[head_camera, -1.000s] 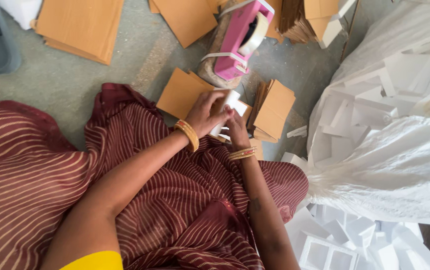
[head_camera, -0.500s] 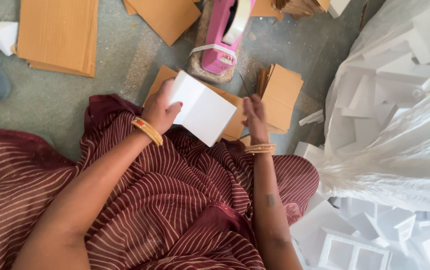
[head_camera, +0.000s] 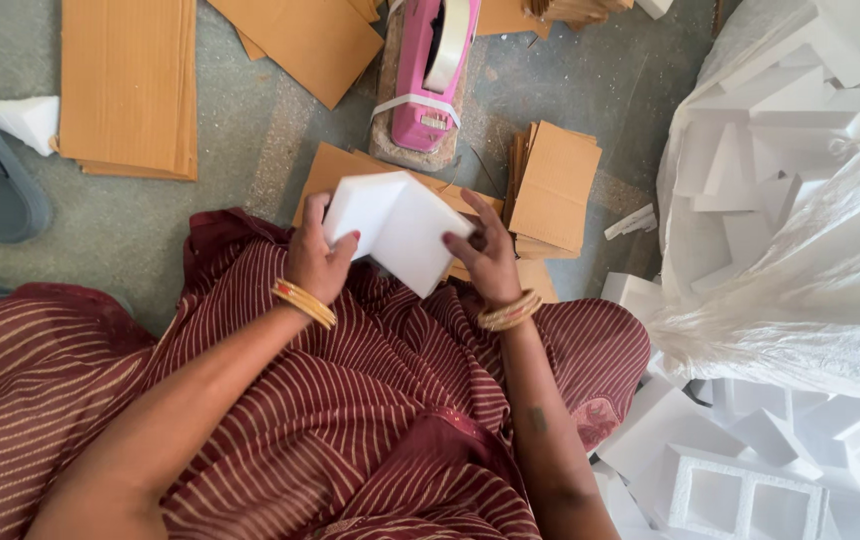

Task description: The person folds small cardboard sheets by hand to create rectangular boxes and inserts white foam blocks into them at a gluing station.

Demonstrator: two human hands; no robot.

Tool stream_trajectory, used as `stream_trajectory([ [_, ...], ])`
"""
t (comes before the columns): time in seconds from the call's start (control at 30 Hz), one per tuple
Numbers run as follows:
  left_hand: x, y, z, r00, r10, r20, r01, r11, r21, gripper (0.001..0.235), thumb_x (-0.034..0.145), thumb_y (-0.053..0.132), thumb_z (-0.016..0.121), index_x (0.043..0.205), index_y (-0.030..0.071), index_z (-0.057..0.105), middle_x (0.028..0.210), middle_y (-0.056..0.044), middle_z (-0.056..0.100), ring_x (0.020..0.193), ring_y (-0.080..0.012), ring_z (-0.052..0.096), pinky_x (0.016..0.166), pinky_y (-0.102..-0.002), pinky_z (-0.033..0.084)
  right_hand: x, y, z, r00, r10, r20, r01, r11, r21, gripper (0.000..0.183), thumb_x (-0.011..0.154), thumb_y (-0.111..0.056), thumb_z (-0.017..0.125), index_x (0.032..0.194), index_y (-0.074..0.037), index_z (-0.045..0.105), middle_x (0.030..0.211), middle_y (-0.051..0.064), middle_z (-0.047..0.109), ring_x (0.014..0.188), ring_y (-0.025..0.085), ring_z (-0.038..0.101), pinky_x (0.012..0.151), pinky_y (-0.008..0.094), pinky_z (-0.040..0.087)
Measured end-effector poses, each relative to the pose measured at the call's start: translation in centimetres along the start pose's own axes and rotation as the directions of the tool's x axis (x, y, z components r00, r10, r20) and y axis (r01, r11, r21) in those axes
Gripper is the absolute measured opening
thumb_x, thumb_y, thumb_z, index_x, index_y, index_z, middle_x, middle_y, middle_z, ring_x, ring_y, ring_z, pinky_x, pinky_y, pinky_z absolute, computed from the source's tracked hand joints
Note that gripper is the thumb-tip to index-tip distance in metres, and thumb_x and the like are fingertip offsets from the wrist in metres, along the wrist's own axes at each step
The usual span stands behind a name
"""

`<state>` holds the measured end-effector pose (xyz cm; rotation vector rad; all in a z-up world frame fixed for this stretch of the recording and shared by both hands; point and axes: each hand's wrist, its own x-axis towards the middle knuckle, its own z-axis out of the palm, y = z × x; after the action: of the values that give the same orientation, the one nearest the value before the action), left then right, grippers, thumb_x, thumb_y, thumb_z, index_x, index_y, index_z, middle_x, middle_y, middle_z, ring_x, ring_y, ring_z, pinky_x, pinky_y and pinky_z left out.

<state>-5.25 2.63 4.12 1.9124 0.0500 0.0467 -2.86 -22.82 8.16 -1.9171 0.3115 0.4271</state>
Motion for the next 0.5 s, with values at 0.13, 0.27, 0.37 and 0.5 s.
stream_trajectory([
  [0.13, -0.5, 0.2, 0.8, 0.989, 0.142, -0.052, -0.144, 0.989, -0.038, 0.043, 0.092, 0.008, 0.067, 0.124, 0.005, 0.039, 0.120, -0.022, 0.069, 0.103, -0.0335, 0.074, 0.077, -0.041, 0.063, -2.4, -0.6, 0.0, 0.889, -0.437, -0.139, 0.451, 0.888, 0.089, 0.066, 0.094, 0.003, 0.068, 0.156, -0.003, 0.045, 0.138, 0.020, 0.067, 0.118, 0.030, 0.066, 0.098, 0.039, 0.056],
  [0.27, 0.5, -1.3, 0.2, 0.984, -0.070, 0.166, 0.043, 0.986, 0.160, 0.049, 0.089, 0.017, 0.071, 0.129, 0.007, 0.045, 0.101, -0.017, 0.073, 0.085, -0.0330, 0.075, 0.069, -0.043, 0.060, -2.4, -0.3, 1.0, 0.743, -0.667, -0.053, 0.599, 0.698, -0.391, 0.061, 0.088, 0.001, 0.076, 0.144, -0.006, 0.055, 0.137, 0.020, 0.066, 0.122, 0.037, 0.068, 0.103, 0.044, 0.055],
  [0.37, -0.3, -2.7, 0.9, 0.993, 0.110, 0.034, -0.113, 0.989, 0.095, 0.042, 0.093, 0.014, 0.070, 0.132, 0.011, 0.056, 0.110, -0.017, 0.075, 0.096, -0.0359, 0.075, 0.076, -0.044, 0.060, -1.7, 0.0, 1.7, 0.880, -0.473, -0.035, 0.405, 0.787, -0.465, 0.055, 0.087, -0.004, 0.076, 0.139, -0.005, 0.057, 0.124, 0.022, 0.069, 0.111, 0.041, 0.068, 0.091, 0.045, 0.055],
  [0.5, -1.1, -3.5, 1.4, 0.999, 0.030, 0.040, -0.034, 0.995, 0.094, 0.043, 0.093, 0.016, 0.068, 0.134, 0.011, 0.057, 0.110, -0.016, 0.074, 0.093, -0.0341, 0.075, 0.073, -0.043, 0.059, -1.8, 0.5, 2.0, 0.911, -0.408, -0.065, 0.350, 0.845, -0.404, 0.050, 0.087, -0.008, 0.073, 0.136, -0.007, 0.060, 0.118, 0.023, 0.071, 0.106, 0.038, 0.070, 0.086, 0.043, 0.056],
])
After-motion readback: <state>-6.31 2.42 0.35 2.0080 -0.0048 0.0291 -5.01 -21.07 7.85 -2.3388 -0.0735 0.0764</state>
